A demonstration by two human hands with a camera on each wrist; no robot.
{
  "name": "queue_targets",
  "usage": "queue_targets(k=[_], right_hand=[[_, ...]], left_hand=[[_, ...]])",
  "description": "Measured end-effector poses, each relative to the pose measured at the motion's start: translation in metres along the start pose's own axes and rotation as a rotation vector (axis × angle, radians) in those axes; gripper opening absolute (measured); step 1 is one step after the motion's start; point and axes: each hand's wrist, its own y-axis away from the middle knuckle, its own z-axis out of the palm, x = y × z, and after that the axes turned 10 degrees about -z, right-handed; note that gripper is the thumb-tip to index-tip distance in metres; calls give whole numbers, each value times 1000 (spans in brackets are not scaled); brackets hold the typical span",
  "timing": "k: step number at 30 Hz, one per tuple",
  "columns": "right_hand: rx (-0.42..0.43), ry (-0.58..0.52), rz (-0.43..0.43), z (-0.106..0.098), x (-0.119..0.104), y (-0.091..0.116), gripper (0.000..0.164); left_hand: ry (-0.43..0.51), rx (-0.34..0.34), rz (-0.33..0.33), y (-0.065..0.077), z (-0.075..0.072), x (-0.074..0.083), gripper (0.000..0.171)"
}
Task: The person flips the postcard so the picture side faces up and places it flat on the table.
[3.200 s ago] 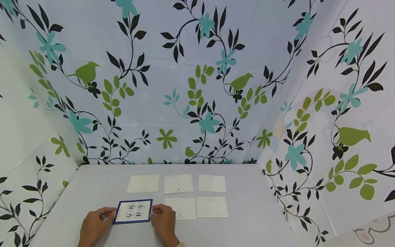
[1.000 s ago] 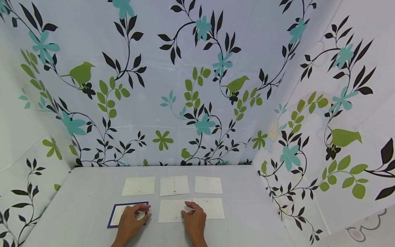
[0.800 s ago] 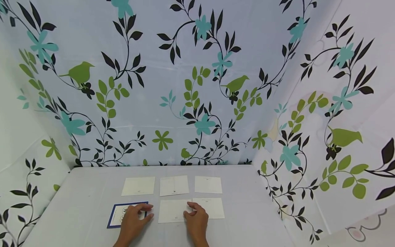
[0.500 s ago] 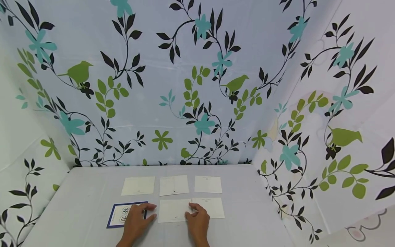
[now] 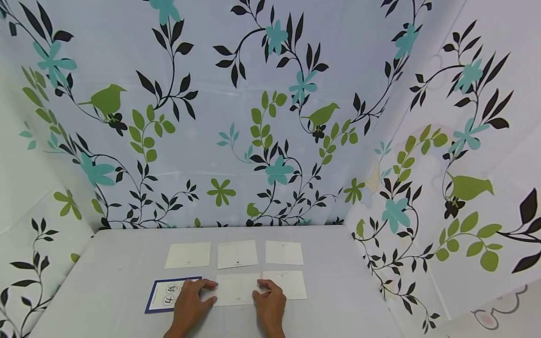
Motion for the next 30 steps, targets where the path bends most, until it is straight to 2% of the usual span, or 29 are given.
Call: queue_targets(k=[11,19,23,30], right_hand=[[16,-12,8,-1,-6,-1,26],[-45,-195,92,-12,-8,-7,22],[-94,-223,127,-14,-4,-12,19],[-180,-266,135,-18,0,-16,14]], left_hand=[[-32,50,48,2,0,3,41],[-46,58,73,2,0,0,41],[-48,65,87,2,1,-2,40],[-44,25,44,1,-1,-1,36]])
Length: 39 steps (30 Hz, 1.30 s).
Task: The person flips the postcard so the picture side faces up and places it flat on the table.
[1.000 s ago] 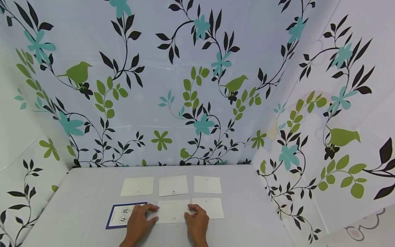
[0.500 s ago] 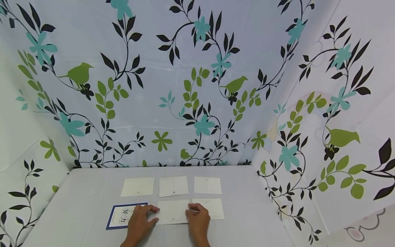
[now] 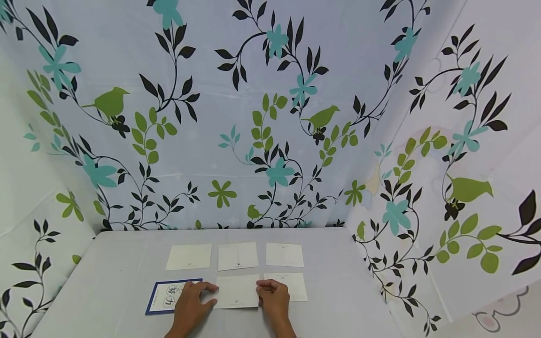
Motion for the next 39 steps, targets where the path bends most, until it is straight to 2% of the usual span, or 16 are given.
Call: queue_targets(k=[10,17,28,33,39], right_hand=[[0,-55,34,-5,3,0,16],[-17,-124,24,-8,1,1,19],[-73,-168,28,-12,-6,1,23],[-149,-173,11,-17,-18,5,25],[-225,-181,7,-20,-11,-3,23]], left_hand=[[94,-82,-105,-1,-6,2,26],[131,-105,-142,-3,-8,4,20],[165,-126,-140,-6,-19,6,19],[181,-124,-143,-6,-26,8,20],[215,-139,-149,-8,-30,6,21]])
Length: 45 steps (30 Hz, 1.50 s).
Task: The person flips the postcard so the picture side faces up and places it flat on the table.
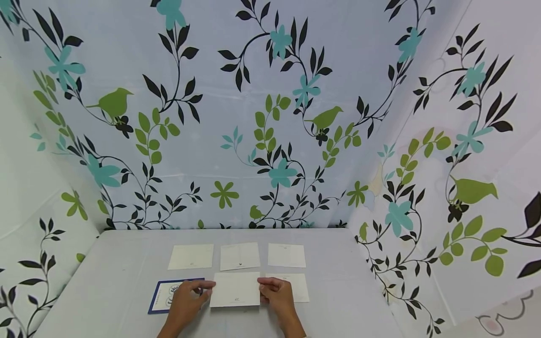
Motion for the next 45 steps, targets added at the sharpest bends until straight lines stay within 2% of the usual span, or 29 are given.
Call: queue_targets(k=[20,24,34,45], right_hand=[[-21,-19,-18,-4,1,1,22],[-14,-20,-20,-3,1,0,22],[-19,-15,-29,-4,0,0,18],[-16,21,-26,-1,3,1,27]], left_hand=[[33,-3,-15,2,-6,7,22],[37,0,0,1,-6,8,20],[48,12,-18,1,-3,8,20],[56,3,-27,3,-5,11,13]])
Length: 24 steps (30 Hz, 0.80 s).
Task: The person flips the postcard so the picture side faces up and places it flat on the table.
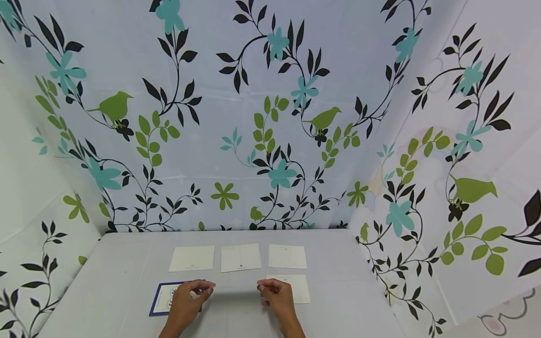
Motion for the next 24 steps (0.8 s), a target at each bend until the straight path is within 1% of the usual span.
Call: queue_targets(k=[10,15,20,24], right_hand=[[56,60,20,2,-1,0,20],[53,67,14,2,-2,0,20],[53,69,16,2,1,0,23],[53,78,15,2,1,0,23]], left_hand=[[1,-19,-1,-1,-2,0,8],[16,-29,6,-2,-1,-1,7],[26,-37,1,-2,1,-2,5],[10,-17,-11,-1,2,-1,5]])
